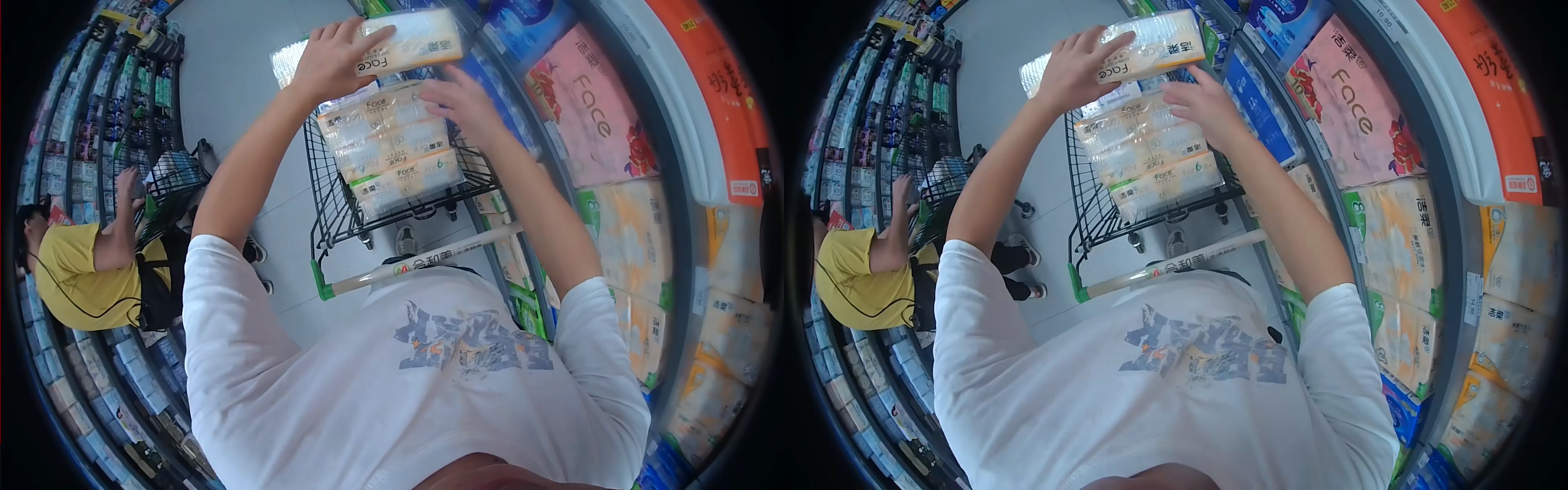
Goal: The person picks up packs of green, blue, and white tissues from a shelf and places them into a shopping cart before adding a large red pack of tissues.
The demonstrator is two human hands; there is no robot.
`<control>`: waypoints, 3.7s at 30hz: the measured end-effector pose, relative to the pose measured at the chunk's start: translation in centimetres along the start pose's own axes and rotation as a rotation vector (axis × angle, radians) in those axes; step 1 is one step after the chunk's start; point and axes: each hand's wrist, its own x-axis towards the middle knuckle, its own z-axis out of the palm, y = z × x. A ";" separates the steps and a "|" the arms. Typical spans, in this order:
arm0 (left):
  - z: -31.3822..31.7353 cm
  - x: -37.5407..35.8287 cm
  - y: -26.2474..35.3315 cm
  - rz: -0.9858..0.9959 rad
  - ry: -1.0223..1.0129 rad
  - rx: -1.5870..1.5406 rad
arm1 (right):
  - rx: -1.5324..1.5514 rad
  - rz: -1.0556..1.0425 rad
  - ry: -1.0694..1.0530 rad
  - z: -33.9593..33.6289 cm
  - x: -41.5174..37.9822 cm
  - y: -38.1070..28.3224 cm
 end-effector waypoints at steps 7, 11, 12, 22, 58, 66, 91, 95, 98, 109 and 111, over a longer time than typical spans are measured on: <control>10.2 -3.0 -1.0 -0.042 -0.233 -0.052 | -0.216 0.171 0.047 -1.6 -2.6 3.1; 16.3 -5.2 -0.9 -0.354 -0.333 -0.209 | -0.241 0.297 0.110 -4.2 -4.9 4.3; 17.6 -5.5 -1.1 -0.516 -0.325 -0.305 | -0.235 0.299 0.116 -4.9 -5.4 4.7; 20.7 -7.4 -1.6 -0.456 -0.263 -0.180 | -0.195 0.339 0.342 -10.0 -9.9 5.7; -3.4 32.8 18.8 -0.059 0.438 -0.933 | -0.919 -1.042 1.128 -16.8 -27.7 -21.1; -4.2 38.4 19.4 -0.248 0.409 -1.297 | -1.021 -1.002 1.326 -19.3 -29.6 -22.8; -6.0 42.4 17.8 -0.333 -0.039 -1.755 | -1.076 -0.739 1.351 -21.0 -25.7 -26.1; -6.7 40.9 17.9 -0.364 0.033 -1.780 | -0.970 -0.939 1.226 -20.3 -26.9 -25.5; -6.7 40.2 17.5 -0.356 0.084 -1.875 | -0.886 -0.975 1.266 -20.4 -27.2 -24.2; -10.7 29.9 18.6 -0.343 0.398 -2.135 | -0.887 -1.127 1.220 -15.9 -31.6 -20.0; -9.8 28.5 17.4 -0.286 0.411 -2.139 | -0.861 -1.105 1.227 -15.1 -32.4 -19.1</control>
